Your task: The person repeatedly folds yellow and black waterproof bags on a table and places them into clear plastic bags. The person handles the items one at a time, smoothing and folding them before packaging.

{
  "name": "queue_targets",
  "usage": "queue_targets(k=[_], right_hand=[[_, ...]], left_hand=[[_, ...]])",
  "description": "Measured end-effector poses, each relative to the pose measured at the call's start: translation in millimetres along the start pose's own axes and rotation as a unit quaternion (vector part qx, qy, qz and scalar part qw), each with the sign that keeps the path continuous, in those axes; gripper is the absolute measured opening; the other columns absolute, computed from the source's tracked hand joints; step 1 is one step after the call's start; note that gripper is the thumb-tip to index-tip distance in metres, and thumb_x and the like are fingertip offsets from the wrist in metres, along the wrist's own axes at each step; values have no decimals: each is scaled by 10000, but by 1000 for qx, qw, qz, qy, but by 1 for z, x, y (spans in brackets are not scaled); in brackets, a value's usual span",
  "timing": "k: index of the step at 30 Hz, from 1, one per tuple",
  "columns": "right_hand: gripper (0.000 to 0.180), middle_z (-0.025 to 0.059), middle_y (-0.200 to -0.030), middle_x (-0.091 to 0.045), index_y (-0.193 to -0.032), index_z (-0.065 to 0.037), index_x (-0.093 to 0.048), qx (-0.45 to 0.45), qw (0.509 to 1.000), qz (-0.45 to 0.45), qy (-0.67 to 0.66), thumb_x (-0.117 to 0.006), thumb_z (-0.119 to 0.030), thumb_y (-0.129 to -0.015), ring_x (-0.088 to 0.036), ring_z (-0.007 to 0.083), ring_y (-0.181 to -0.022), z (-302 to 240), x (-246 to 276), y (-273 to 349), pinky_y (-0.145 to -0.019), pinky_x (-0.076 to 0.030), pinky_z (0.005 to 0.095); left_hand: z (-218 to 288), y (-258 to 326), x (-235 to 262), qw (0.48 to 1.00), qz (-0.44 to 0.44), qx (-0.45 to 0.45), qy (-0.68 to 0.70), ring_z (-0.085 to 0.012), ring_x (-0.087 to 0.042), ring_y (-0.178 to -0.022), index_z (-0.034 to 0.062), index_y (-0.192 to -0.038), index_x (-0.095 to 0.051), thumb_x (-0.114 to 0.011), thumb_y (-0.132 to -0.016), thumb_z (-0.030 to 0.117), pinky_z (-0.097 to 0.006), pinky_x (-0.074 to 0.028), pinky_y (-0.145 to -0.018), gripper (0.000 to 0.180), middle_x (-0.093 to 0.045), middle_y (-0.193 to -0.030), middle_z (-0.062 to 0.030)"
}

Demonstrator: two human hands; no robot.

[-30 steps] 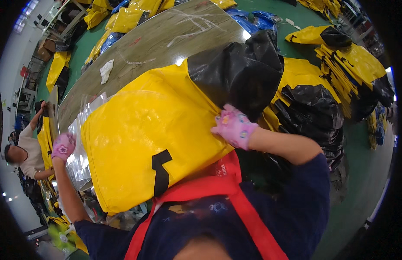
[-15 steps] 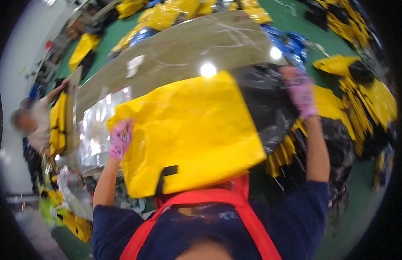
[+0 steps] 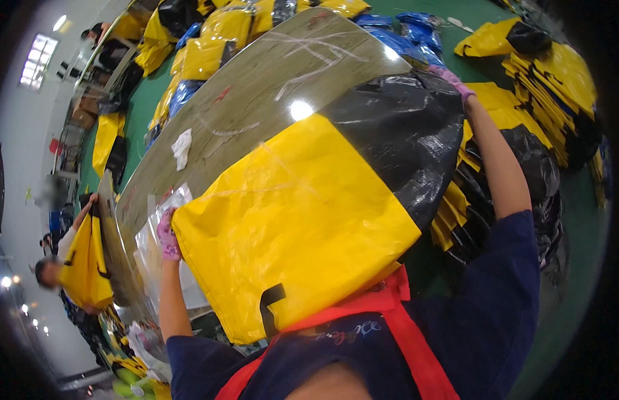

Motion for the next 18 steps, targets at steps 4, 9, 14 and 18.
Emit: queue_targets(k=[4,9,14,18], right_hand=[[248,136,-882,-616,-963,-45,-603,-79,966,192,-153,-575,-286,-913,-592,247,-827,28,58,-2,-746,-446,354],[298,174,-747,-535,-808,-40,-548,-45,954,279,-99,-592,-314,-917,-491,307,-674,34,23,-7,-653,-420,356],[307,96,-1017,-647,-1100,-30,-604,-75,991,93,-62,-582,-283,-928,-595,205,-964,46,31,-25,-845,-462,266],[537,71,-1283,-568,-1314,-116,-526,20,989,12,-148,-587,-446,-894,-512,193,-1208,-87,90,21,-1043,-374,331]], left_hand=[[65,7,5,986,39,-90,-136,-194,-616,-886,-39,-1008,-626,-496,-933,123,-311,-493,-806,221,-659,-940,-117],[-35,19,61,967,66,-118,-217,-256,-630,-815,-5,-998,-639,-548,-882,99,-334,-500,-729,180,-657,-857,-150],[9,-1,31,871,-147,-17,-469,-327,-566,-976,97,-1196,-613,-553,-787,9,-380,-450,-860,422,-602,-1056,-176],[234,12,-45,835,-27,-240,-494,-327,-415,-1305,61,-1370,-453,-575,-835,29,-378,-329,-1089,550,-474,-1381,-160]])
Point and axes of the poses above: each hand's wrist, its own y-axis away from the middle knuckle, its own x-axis out of the back of the hand, z = x × y, the point moved 10 cm from there along -y, towards the middle knuckle
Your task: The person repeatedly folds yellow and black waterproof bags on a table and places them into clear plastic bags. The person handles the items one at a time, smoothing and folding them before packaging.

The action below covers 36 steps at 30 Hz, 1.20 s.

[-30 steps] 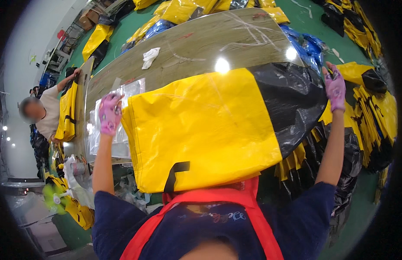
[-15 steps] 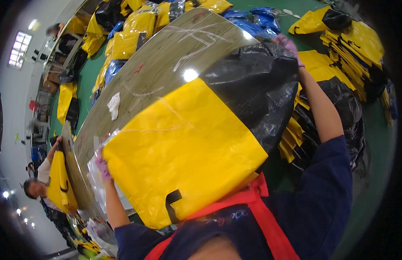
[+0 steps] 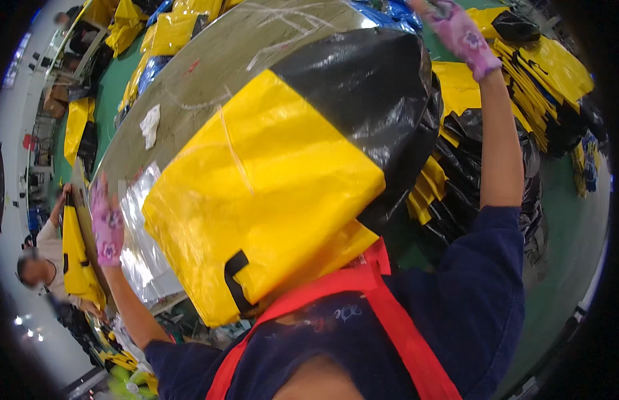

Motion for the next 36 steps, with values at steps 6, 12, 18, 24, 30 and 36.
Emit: queue_targets(k=[6,12,18,24,30,36], right_hand=[[827,110,-1508,-285,-1412,-252,-410,286,872,-126,376,-627,-651,-722,-154,344,-1422,-119,-198,127,-1087,-154,638],[823,98,-1407,-414,-1377,-167,-450,307,853,-307,289,-715,-507,-676,-342,316,-1341,-140,-201,231,-1091,-213,563],[623,49,-1140,-536,-1285,-185,-529,373,887,-63,267,-656,-152,-676,-501,245,-1169,-109,-208,257,-990,-361,439],[424,121,-1300,-462,-1137,-172,-539,409,876,68,247,-637,-166,-725,-408,376,-1263,-113,-167,252,-1016,-311,586],[214,-38,-1263,-505,-909,-304,-626,390,840,114,359,-685,-232,-717,-436,299,-1218,-85,-167,262,-995,-251,645],[77,-56,-1209,-543,-769,-290,-600,492,782,248,290,-663,-266,-730,-484,210,-1166,-121,-152,295,-1011,-308,510]], left_hand=[[153,84,-148,968,-167,-187,11,-406,-138,-1416,115,-1421,-388,-503,-774,701,-542,-32,-1142,881,-260,-1514,-179],[153,102,-156,961,-166,-218,28,-426,-149,-1405,153,-1379,-455,-510,-753,707,-556,-57,-1137,839,-238,-1519,-186],[222,57,-94,961,-140,-199,131,-411,-338,-1322,17,-1231,-549,-663,-707,589,-489,-225,-1119,784,-439,-1359,-203],[360,98,-105,936,-212,-270,82,-394,-220,-1401,69,-1356,-448,-550,-848,403,-575,-142,-1115,616,-312,-1481,-189],[342,93,-80,900,-198,-374,107,-390,-151,-1424,201,-1403,-420,-493,-879,302,-667,-30,-1080,539,-263,-1533,-64],[340,137,-130,857,-231,-405,221,-375,-113,-1434,241,-1422,-399,-455,-922,442,-653,9,-1088,542,-227,-1547,-76]])
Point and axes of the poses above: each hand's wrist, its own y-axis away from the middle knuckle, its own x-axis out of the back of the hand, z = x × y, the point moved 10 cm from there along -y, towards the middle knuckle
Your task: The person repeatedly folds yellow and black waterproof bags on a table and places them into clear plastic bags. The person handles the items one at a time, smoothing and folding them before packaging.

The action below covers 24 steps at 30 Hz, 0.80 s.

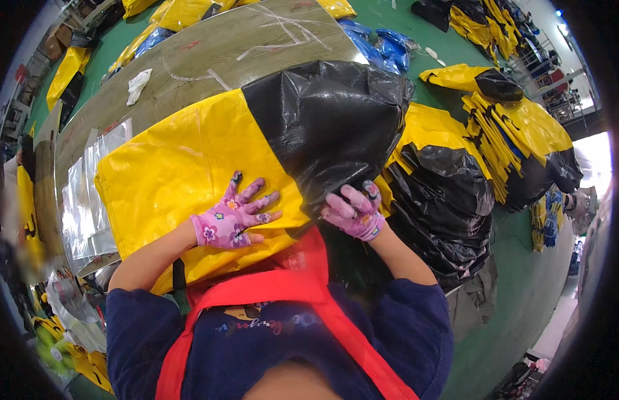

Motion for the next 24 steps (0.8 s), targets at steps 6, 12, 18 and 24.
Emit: queue_targets(k=[6,12,18,24], right_hand=[[59,71,-1249,-582,-700,-146,-572,-37,922,-322,-211,-610,-189,-686,-488,290,-1234,15,-64,-9,-993,-367,547],[53,-24,-961,-649,-732,-164,-535,33,919,-351,-178,-576,-195,-743,-603,188,-1061,11,-28,-89,-1036,-351,545],[233,145,-931,-668,-1005,-81,-602,-142,764,-617,-125,-527,-278,-905,-652,348,-846,110,-156,-101,-727,-515,452],[391,205,-1090,-643,-1155,-13,-606,-190,725,-609,-261,-497,-319,-938,-598,372,-1029,140,-225,-46,-904,-460,403]], left_hand=[[-44,-42,79,973,-1,117,200,-384,-211,-1404,197,-1396,-434,-525,-873,527,-552,-126,-1127,626,-283,-1518,-102],[-39,-101,46,975,202,-42,-83,-375,-265,-1384,203,-1427,-371,-583,-815,558,-484,-215,-1133,739,-326,-1485,-153],[-62,-79,49,992,116,0,-46,-320,-320,-1351,163,-1425,-371,-547,-871,465,-439,-259,-1115,656,-360,-1458,-130],[-97,136,106,961,67,192,188,-285,-367,-1315,134,-1425,-370,-509,-915,390,-410,-290,-1098,587,-401,-1422,-118]])
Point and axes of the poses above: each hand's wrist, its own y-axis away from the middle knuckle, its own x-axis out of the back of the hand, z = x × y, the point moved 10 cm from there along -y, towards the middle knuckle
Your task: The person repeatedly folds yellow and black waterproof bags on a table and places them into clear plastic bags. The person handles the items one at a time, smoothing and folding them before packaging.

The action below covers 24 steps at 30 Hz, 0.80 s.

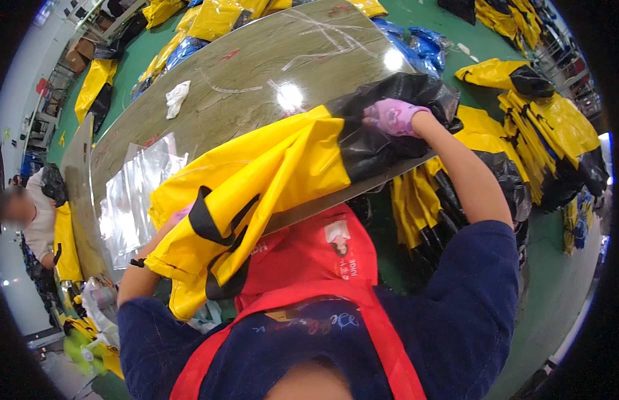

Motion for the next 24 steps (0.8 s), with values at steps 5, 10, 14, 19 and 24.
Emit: queue_targets(k=[5,10,14,19,24], right_hand=[[405,216,-1072,-645,-1129,6,-614,-22,999,13,-42,-524,-334,-930,-600,367,-1022,18,-6,2,-887,-461,389],[442,232,-1084,-637,-1171,14,-592,-51,997,-3,-51,-531,-354,-935,-592,365,-1049,8,-3,5,-905,-451,385],[396,180,-887,-650,-1016,2,-608,-53,986,62,-148,-580,-380,-916,-608,304,-853,13,2,14,-799,-465,359],[439,132,-772,-627,-979,-32,-614,-35,958,177,-225,-703,-426,-806,-598,260,-731,17,10,51,-708,-474,354],[645,128,-1228,-589,-1127,-70,-626,112,976,125,136,-680,-572,-726,-451,325,-1264,-45,33,116,-1118,-199,522]], left_hand=[[-70,163,36,954,198,150,166,-256,-405,-1285,111,-1425,-370,-477,-952,327,-386,-315,-1083,531,-436,-1392,-108],[-138,241,-17,868,444,80,206,-248,-458,-1233,86,-1419,-379,-454,-979,270,-375,-351,-1059,483,-483,-1342,-112],[-161,234,-17,822,559,112,-1,-298,-543,-1071,51,-1352,-465,-454,-979,248,-371,-409,-948,422,-569,-1174,-174],[-189,206,-17,787,407,354,-299,-282,-553,-652,74,-1020,-696,-538,-945,279,-434,-360,-554,268,-568,-743,-207],[-182,215,-7,761,509,389,-100,-300,-470,-432,-59,-773,-647,-617,-900,313,-449,-281,-449,394,-458,-500,-204]])
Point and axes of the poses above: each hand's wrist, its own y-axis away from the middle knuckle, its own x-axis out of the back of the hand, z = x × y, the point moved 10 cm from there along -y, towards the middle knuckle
